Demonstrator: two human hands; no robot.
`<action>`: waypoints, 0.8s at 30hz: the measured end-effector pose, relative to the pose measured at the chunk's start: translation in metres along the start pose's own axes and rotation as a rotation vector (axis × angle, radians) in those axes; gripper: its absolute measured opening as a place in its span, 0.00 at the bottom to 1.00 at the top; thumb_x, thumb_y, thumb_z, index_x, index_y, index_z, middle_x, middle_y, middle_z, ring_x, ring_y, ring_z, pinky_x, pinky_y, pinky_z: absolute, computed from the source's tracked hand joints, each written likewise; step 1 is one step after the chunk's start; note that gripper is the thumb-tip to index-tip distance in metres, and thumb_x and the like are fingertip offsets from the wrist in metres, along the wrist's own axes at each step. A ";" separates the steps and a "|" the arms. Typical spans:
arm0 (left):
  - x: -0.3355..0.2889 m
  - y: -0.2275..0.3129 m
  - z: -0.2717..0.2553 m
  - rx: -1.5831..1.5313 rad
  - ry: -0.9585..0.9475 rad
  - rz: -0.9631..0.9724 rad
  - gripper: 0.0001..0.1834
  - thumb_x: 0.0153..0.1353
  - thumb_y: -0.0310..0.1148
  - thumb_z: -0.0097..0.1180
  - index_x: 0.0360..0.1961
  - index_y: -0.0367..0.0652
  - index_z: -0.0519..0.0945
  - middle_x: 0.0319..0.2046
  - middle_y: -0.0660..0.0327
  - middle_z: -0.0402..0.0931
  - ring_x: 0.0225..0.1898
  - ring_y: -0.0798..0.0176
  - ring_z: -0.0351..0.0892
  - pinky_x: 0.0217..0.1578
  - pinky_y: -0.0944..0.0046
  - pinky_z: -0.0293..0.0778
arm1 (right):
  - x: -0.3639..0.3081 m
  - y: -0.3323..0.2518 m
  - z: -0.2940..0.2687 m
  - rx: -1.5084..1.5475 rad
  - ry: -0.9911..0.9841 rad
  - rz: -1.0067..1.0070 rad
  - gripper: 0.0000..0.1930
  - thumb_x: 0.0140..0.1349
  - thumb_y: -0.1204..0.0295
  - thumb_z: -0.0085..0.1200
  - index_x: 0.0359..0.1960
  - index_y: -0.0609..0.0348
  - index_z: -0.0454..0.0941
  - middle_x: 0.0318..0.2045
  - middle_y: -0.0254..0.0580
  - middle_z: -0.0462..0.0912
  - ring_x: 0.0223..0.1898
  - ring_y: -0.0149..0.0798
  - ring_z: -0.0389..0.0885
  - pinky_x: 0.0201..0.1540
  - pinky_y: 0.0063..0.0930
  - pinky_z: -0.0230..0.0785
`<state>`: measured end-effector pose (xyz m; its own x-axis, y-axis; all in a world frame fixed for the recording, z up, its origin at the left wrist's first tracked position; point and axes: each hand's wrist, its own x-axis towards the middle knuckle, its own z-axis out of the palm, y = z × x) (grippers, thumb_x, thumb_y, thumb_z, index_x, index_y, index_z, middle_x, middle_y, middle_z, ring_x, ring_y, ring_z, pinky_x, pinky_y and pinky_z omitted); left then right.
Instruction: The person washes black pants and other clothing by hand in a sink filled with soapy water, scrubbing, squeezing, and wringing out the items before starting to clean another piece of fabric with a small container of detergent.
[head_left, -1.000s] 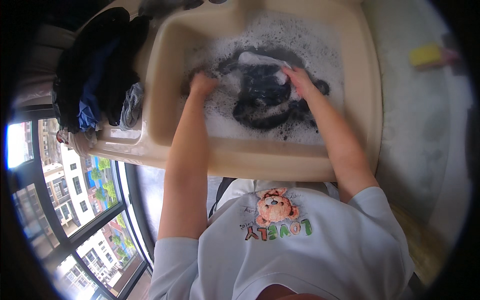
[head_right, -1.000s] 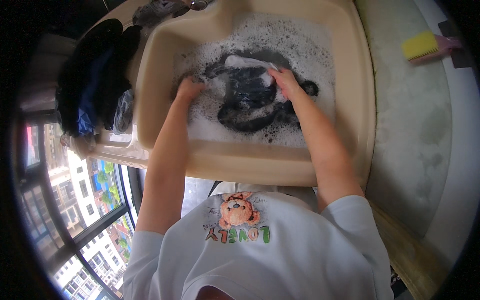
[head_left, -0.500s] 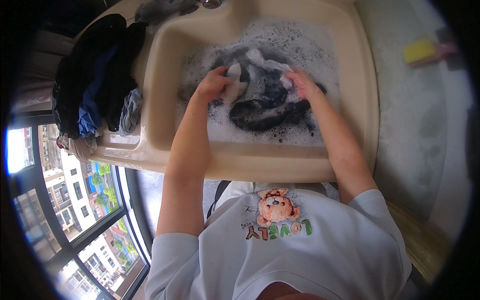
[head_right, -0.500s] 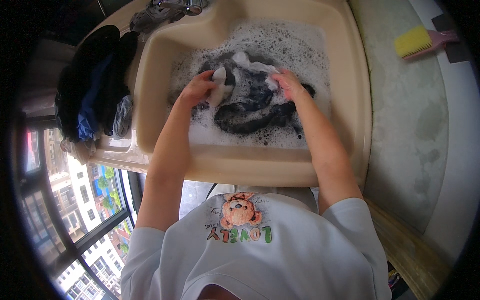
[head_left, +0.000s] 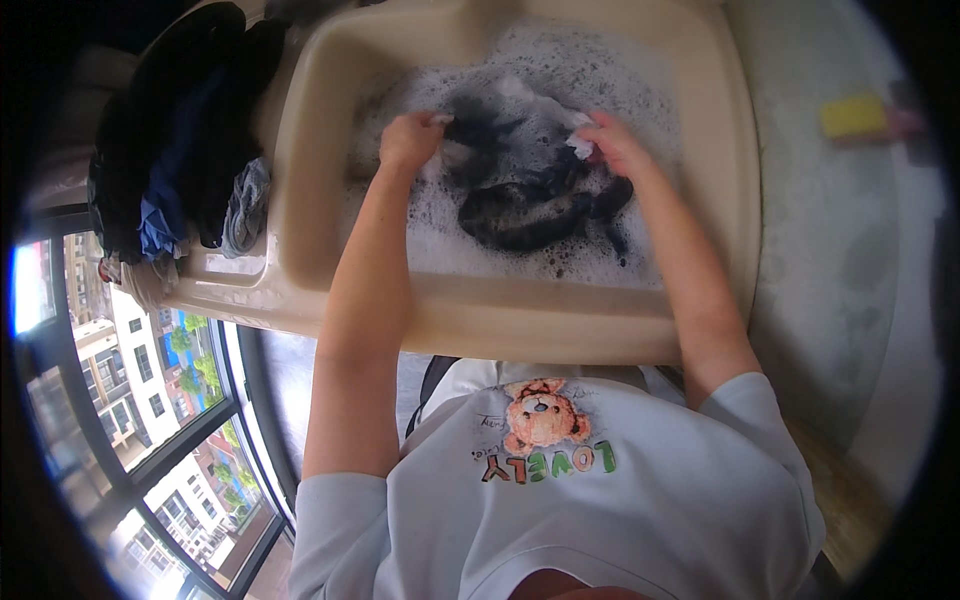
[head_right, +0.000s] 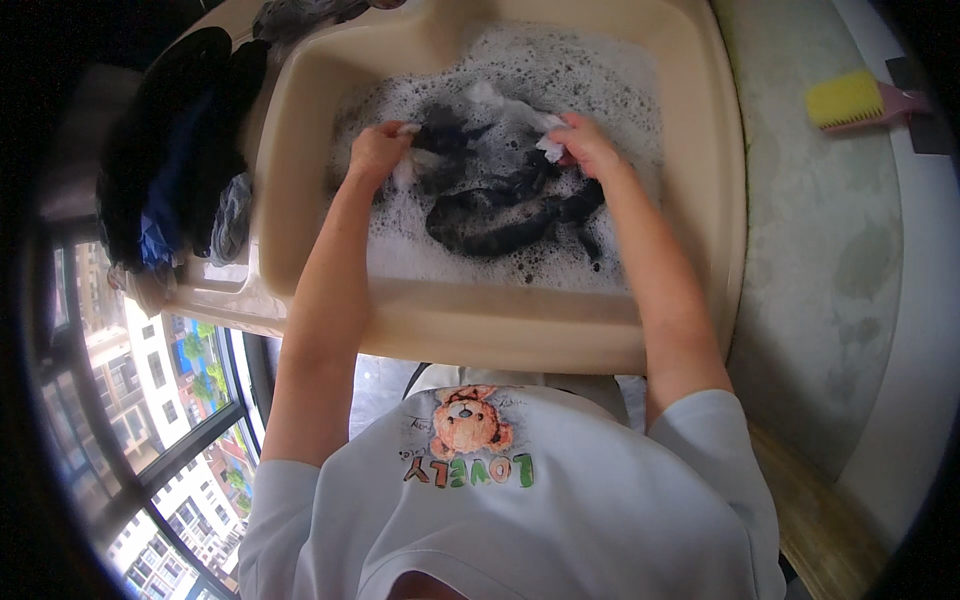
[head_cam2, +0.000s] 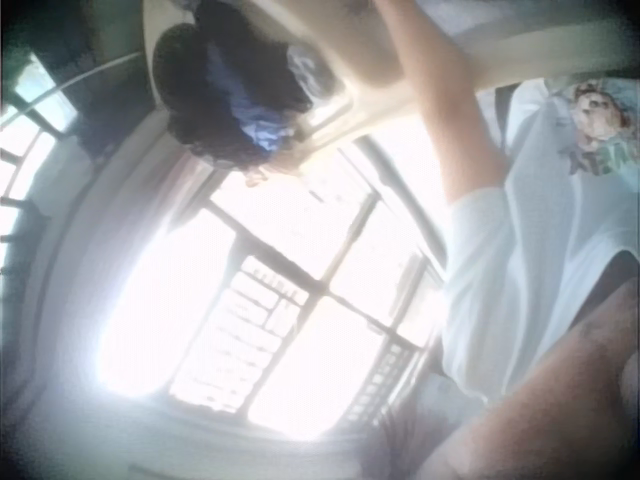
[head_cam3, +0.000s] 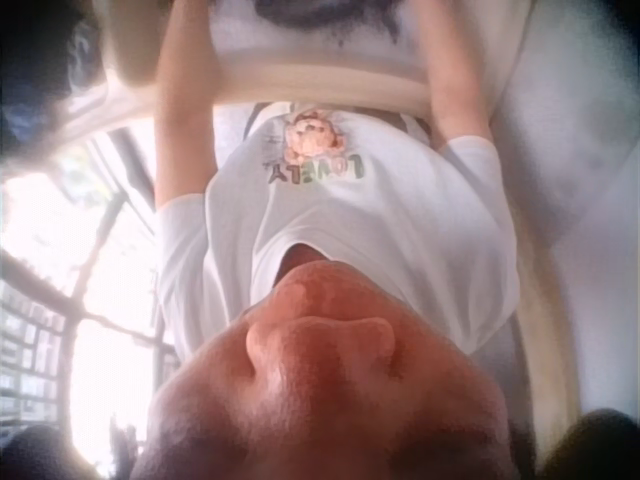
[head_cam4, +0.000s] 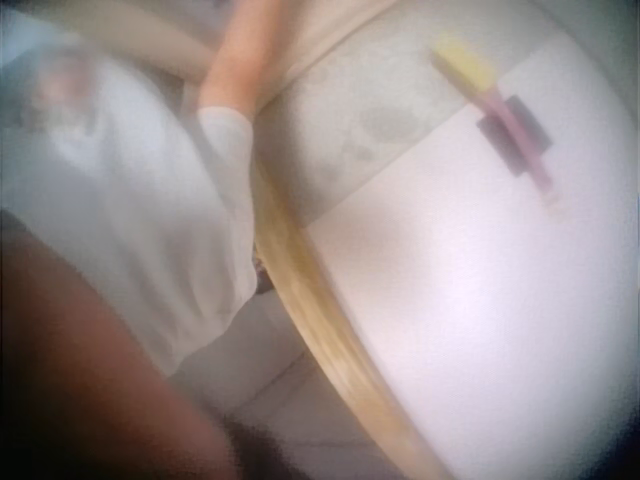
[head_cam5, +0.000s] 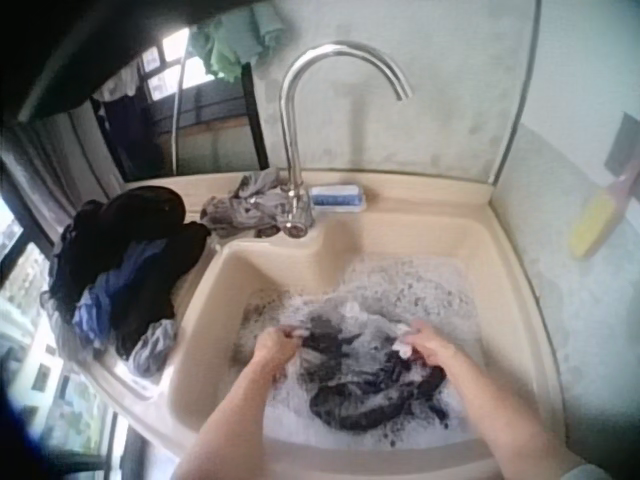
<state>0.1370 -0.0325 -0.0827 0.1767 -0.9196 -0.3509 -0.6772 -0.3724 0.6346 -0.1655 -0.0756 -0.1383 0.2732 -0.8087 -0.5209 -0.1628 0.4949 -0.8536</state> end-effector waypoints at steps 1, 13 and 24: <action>-0.001 0.003 -0.004 -0.071 0.059 0.044 0.18 0.50 0.39 0.54 0.43 0.47 0.76 0.34 0.61 0.76 0.35 0.62 0.75 0.38 0.66 0.70 | 0.000 -0.002 -0.002 0.033 -0.035 -0.019 0.15 0.51 0.72 0.48 0.43 0.56 0.70 0.27 0.33 0.76 0.23 0.28 0.73 0.19 0.20 0.64; -0.043 0.111 -0.043 -1.438 -0.610 0.468 0.18 0.58 0.36 0.45 0.47 0.37 0.66 0.36 0.50 0.72 0.40 0.55 0.73 0.36 0.56 0.74 | -0.010 -0.066 0.010 0.441 -0.228 -0.225 0.23 0.49 0.80 0.42 0.51 0.60 0.63 0.36 0.39 0.75 0.34 0.33 0.74 0.37 0.26 0.68; 0.011 0.041 0.011 -1.519 -0.190 0.018 0.18 0.59 0.36 0.45 0.47 0.36 0.66 0.38 0.50 0.68 0.45 0.54 0.67 0.38 0.54 0.72 | -0.020 -0.036 0.023 0.512 -0.427 0.147 0.23 0.56 0.48 0.44 0.44 0.51 0.67 0.30 0.36 0.75 0.25 0.32 0.74 0.19 0.22 0.65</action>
<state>0.1030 -0.0567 -0.0682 0.0053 -0.9401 -0.3410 0.6907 -0.2431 0.6811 -0.1436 -0.0697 -0.0971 0.6499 -0.5772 -0.4945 0.2139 0.7632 -0.6097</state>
